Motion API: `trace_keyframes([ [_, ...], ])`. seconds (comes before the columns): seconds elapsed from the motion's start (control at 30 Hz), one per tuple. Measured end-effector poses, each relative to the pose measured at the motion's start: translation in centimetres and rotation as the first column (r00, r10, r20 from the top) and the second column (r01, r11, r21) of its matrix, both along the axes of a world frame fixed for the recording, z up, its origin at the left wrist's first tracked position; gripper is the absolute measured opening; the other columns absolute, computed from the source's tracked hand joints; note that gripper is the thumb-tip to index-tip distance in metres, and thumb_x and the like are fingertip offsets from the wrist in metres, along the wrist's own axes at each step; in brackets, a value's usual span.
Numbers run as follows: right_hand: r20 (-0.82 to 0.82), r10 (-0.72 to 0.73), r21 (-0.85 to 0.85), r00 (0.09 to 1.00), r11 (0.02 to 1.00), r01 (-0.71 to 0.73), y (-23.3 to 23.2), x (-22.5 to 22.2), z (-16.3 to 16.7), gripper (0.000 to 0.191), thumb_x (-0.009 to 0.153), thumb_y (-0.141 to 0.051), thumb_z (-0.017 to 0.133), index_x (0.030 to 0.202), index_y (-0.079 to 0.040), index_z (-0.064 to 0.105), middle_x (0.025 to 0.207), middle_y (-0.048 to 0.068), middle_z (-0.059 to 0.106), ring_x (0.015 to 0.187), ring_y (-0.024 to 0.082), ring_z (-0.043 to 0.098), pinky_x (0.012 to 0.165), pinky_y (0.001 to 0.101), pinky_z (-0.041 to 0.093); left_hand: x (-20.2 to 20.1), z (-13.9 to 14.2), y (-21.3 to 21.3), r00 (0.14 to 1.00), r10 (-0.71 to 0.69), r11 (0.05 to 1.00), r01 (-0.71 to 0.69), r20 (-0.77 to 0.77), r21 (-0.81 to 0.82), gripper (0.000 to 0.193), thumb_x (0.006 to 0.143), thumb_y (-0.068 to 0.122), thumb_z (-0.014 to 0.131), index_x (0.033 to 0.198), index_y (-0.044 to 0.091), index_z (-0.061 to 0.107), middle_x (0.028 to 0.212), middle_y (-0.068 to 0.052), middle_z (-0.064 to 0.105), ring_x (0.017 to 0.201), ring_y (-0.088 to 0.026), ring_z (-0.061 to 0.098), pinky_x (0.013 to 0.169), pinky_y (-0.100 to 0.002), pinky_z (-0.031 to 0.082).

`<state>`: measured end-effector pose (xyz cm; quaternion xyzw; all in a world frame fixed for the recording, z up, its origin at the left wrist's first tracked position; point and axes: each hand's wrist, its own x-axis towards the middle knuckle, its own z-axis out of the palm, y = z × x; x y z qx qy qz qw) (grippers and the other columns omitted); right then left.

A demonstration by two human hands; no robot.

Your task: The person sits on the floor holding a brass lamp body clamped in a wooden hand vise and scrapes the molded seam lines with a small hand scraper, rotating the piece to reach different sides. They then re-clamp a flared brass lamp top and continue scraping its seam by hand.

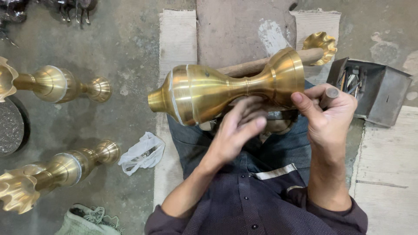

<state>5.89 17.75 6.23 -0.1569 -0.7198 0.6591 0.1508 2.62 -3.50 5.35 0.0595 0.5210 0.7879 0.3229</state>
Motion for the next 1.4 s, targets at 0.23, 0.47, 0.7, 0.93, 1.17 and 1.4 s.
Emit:
trace_keyframes([
  [0.23,-0.005,0.008,-0.020,1.000,1.000,-0.008,0.0,0.4,0.1,0.018,0.100,-0.006,0.084,0.094,0.003,0.069,0.071,-0.002,0.059,0.063,0.005,0.047,0.061,0.0194,0.037,-0.2,1.4,-8.3,0.152,0.055,0.398,-0.910,-0.987,-0.118,0.035,0.083,0.038,0.080,0.100,0.008,0.073,0.104,-0.010,0.074,0.099,-0.026,0.067,0.088,-0.041,0.054],
  [0.47,-0.176,0.040,-0.110,0.984,0.992,-0.060,1.0,1.1,3.9,0.033,0.117,-0.030,0.062,0.108,0.002,0.064,0.084,0.005,0.062,0.065,0.011,0.057,0.062,0.0238,0.052,-2.6,0.6,-11.0,0.272,0.075,0.413,-0.884,-0.959,-0.219,0.073,0.085,0.063,0.074,0.130,0.007,0.066,0.142,-0.016,0.061,0.135,-0.031,0.054,0.111,-0.045,0.046],
  [0.7,-0.138,0.145,0.094,0.980,0.987,-0.133,0.2,-1.7,7.2,0.019,0.110,-0.014,0.065,0.119,0.000,0.054,0.093,0.012,0.068,0.075,0.017,0.068,0.070,0.0273,0.061,-4.1,-0.7,-11.5,0.375,0.148,0.589,-0.777,-0.915,-0.223,0.078,0.086,0.065,0.072,0.133,0.003,0.065,0.135,-0.020,0.064,0.124,-0.034,0.068,0.107,-0.042,0.056],
  [0.93,-0.121,0.092,0.265,0.988,0.963,-0.057,-1.1,-2.0,8.1,0.019,0.115,0.012,0.066,0.125,0.005,0.051,0.109,0.015,0.066,0.094,0.020,0.072,0.091,0.0313,0.067,-4.6,-1.6,-12.2,0.373,0.088,0.690,-0.691,-0.924,-0.213,0.086,0.082,0.069,0.075,0.136,0.003,0.062,0.133,-0.020,0.065,0.123,-0.034,0.069,0.106,-0.042,0.058],
  [1.17,-0.151,0.141,0.409,0.978,0.910,-0.068,-0.8,-2.1,7.5,0.030,0.110,0.014,0.068,0.135,0.005,0.055,0.110,0.008,0.063,0.094,0.014,0.071,0.089,0.0229,0.063,-4.8,-1.2,-12.4,0.364,0.016,0.725,-0.646,-0.931,-0.240,0.093,0.075,0.069,0.081,0.142,0.007,0.058,0.136,-0.019,0.062,0.125,-0.035,0.067,0.108,-0.044,0.058],
  [1.4,-0.020,0.138,0.561,0.990,0.821,-0.103,-1.2,-2.5,8.8,0.021,0.111,0.015,0.074,0.128,0.008,0.065,0.113,0.011,0.065,0.095,0.014,0.067,0.085,0.0207,0.055,-5.6,-0.3,-12.8,0.300,-0.075,0.758,-0.602,-0.951,-0.250,0.105,0.065,0.066,0.093,0.144,0.007,0.056,0.147,-0.021,0.058,0.131,-0.038,0.062,0.111,-0.047,0.054],
])
